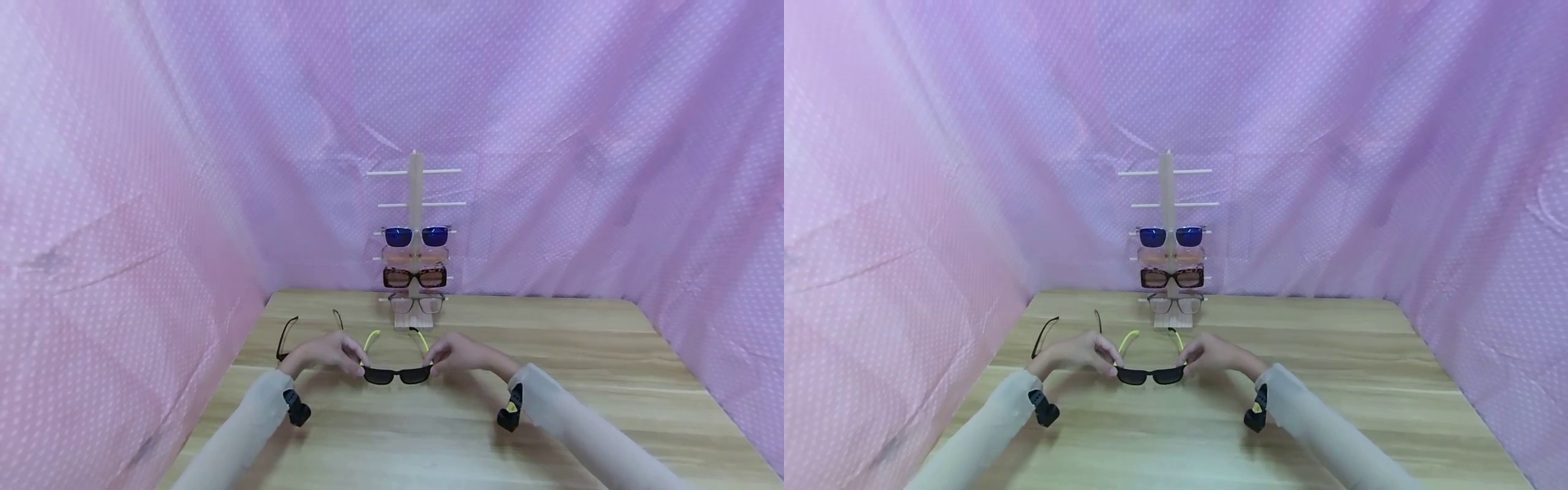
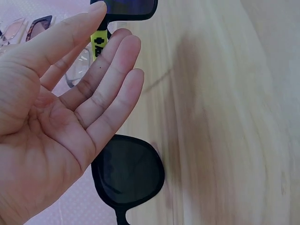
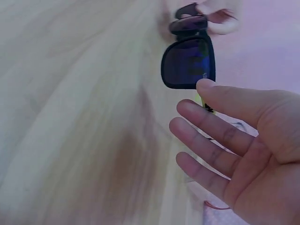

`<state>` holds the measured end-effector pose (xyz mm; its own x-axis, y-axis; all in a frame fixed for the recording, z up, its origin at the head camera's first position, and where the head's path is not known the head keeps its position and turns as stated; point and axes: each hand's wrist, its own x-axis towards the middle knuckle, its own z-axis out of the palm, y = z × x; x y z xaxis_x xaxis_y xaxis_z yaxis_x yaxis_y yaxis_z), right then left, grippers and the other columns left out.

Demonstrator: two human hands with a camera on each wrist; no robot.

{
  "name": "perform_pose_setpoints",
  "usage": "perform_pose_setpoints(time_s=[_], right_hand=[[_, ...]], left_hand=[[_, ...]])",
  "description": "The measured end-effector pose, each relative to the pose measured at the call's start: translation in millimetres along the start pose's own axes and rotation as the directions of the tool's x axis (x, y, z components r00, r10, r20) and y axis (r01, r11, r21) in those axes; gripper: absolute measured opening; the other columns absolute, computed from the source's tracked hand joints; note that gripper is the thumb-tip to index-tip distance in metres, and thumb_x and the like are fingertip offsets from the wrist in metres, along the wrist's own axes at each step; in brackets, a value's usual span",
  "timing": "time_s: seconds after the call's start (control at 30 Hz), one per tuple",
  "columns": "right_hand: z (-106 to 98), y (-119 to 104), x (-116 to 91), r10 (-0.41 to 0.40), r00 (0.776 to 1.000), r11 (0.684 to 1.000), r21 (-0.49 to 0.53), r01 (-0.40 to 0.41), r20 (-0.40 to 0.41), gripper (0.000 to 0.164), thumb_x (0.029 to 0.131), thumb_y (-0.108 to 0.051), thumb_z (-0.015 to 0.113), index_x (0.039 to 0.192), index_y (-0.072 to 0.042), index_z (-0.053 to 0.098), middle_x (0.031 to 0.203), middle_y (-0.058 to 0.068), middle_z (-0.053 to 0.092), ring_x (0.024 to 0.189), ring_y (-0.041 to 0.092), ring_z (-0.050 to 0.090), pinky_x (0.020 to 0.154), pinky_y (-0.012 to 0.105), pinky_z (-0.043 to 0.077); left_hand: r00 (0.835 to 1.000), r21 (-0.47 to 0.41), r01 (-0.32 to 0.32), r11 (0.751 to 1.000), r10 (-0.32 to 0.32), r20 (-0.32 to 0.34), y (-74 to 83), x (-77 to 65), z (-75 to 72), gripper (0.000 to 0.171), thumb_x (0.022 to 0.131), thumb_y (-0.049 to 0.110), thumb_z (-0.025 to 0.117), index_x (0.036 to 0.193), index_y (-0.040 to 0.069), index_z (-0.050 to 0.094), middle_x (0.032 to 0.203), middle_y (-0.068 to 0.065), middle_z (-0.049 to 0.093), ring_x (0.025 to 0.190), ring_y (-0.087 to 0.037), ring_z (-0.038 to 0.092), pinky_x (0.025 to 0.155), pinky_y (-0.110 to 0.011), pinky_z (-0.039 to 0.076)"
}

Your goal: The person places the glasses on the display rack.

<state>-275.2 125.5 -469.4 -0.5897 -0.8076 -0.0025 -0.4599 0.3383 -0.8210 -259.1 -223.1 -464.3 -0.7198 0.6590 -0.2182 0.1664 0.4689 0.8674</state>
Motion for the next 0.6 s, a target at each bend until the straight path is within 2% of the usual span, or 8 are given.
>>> perform_pose_setpoints(time_s=[0.17, 0.27, 0.33, 0.43, 0.53, 0.57, 0.6], right_hand=[[-5.2, 0.2, -7.7, 0.002, 0.999, 0.999, 0.05, 0.0, -0.041, 0.016, 0.087, 0.006, 0.073, 0.102, 0.005, 0.076, 0.095, 0.022, 0.076, 0.087, 0.036, 0.072, 0.076, 0.029, 0.06], [-10.8, -0.8, -12.2, 0.014, 0.998, 0.997, 0.078, -0.009, -0.065, 0.018, 0.089, 0.002, 0.074, 0.106, 0.004, 0.076, 0.098, 0.02, 0.077, 0.089, 0.029, 0.073, 0.078, 0.025, 0.058], [-15.1, -2.7, -15.2, 0.037, 0.996, 0.995, 0.093, -0.03, -0.079, 0.02, 0.09, -0.003, 0.074, 0.109, 0.003, 0.076, 0.101, 0.018, 0.077, 0.091, 0.022, 0.072, 0.079, 0.023, 0.057], [-21.6, -6.7, -19.1, 0.081, 0.992, 0.99, 0.125, -0.068, -0.097, 0.022, 0.091, -0.008, 0.075, 0.112, 0.0, 0.076, 0.109, 0.016, 0.077, 0.097, 0.016, 0.07, 0.085, 0.023, 0.055], [-26.7, -9.2, -22.1, 0.113, 0.987, 0.985, 0.142, -0.097, -0.116, 0.022, 0.091, -0.011, 0.075, 0.112, -0.003, 0.077, 0.112, 0.013, 0.077, 0.101, 0.012, 0.068, 0.087, 0.023, 0.053], [-28.2, -9.8, -23.2, 0.119, 0.986, 0.984, 0.147, -0.101, -0.119, 0.023, 0.091, -0.012, 0.076, 0.112, -0.003, 0.077, 0.113, 0.013, 0.076, 0.101, 0.011, 0.068, 0.088, 0.023, 0.053], [-29.4, -10.1, -24.2, 0.117, 0.985, 0.984, 0.152, -0.098, -0.123, 0.023, 0.091, -0.012, 0.076, 0.112, -0.003, 0.077, 0.114, 0.012, 0.076, 0.101, 0.01, 0.068, 0.088, 0.024, 0.053]], left_hand=[[0.999, -0.032, -0.053, 0.998, 0.052, -0.012, 0.3, 2.2, 3.8, 0.02, 0.089, 0.008, 0.076, 0.108, 0.001, 0.077, 0.086, 0.003, 0.075, 0.077, -0.006, 0.063, 0.072, -0.023, 0.054], [0.995, -0.014, -0.091, 0.996, 0.091, -0.04, 4.2, 5.5, 2.2, 0.021, 0.089, 0.011, 0.077, 0.108, 0.002, 0.077, 0.086, 0.006, 0.075, 0.078, -0.006, 0.064, 0.074, -0.023, 0.055], [0.994, -0.021, -0.096, 0.995, 0.095, -0.057, 8.0, 7.2, 0.3, 0.021, 0.089, 0.012, 0.078, 0.108, 0.002, 0.077, 0.088, 0.006, 0.076, 0.08, -0.007, 0.065, 0.075, -0.025, 0.056], [0.994, -0.059, -0.081, 0.995, 0.076, -0.079, 14.2, 8.4, -1.8, 0.024, 0.091, 0.013, 0.077, 0.111, 0.001, 0.076, 0.092, 0.004, 0.078, 0.085, -0.01, 0.069, 0.084, -0.036, 0.059], [0.994, -0.125, -0.067, 0.99, 0.055, -0.094, 19.7, 7.9, -3.2, 0.028, 0.091, 0.013, 0.076, 0.115, -0.002, 0.074, 0.097, -0.001, 0.079, 0.09, -0.014, 0.072, 0.092, -0.053, 0.058], [0.994, -0.141, -0.063, 0.988, 0.049, -0.098, 21.2, 7.8, -3.6, 0.029, 0.091, 0.013, 0.076, 0.115, -0.003, 0.073, 0.097, -0.001, 0.079, 0.09, -0.014, 0.073, 0.094, -0.056, 0.057], [0.993, -0.145, -0.065, 0.987, 0.05, -0.104, 22.0, 8.0, -4.2, 0.03, 0.091, 0.014, 0.077, 0.116, -0.003, 0.073, 0.097, 0.0, 0.079, 0.09, -0.013, 0.073, 0.093, -0.054, 0.058]])
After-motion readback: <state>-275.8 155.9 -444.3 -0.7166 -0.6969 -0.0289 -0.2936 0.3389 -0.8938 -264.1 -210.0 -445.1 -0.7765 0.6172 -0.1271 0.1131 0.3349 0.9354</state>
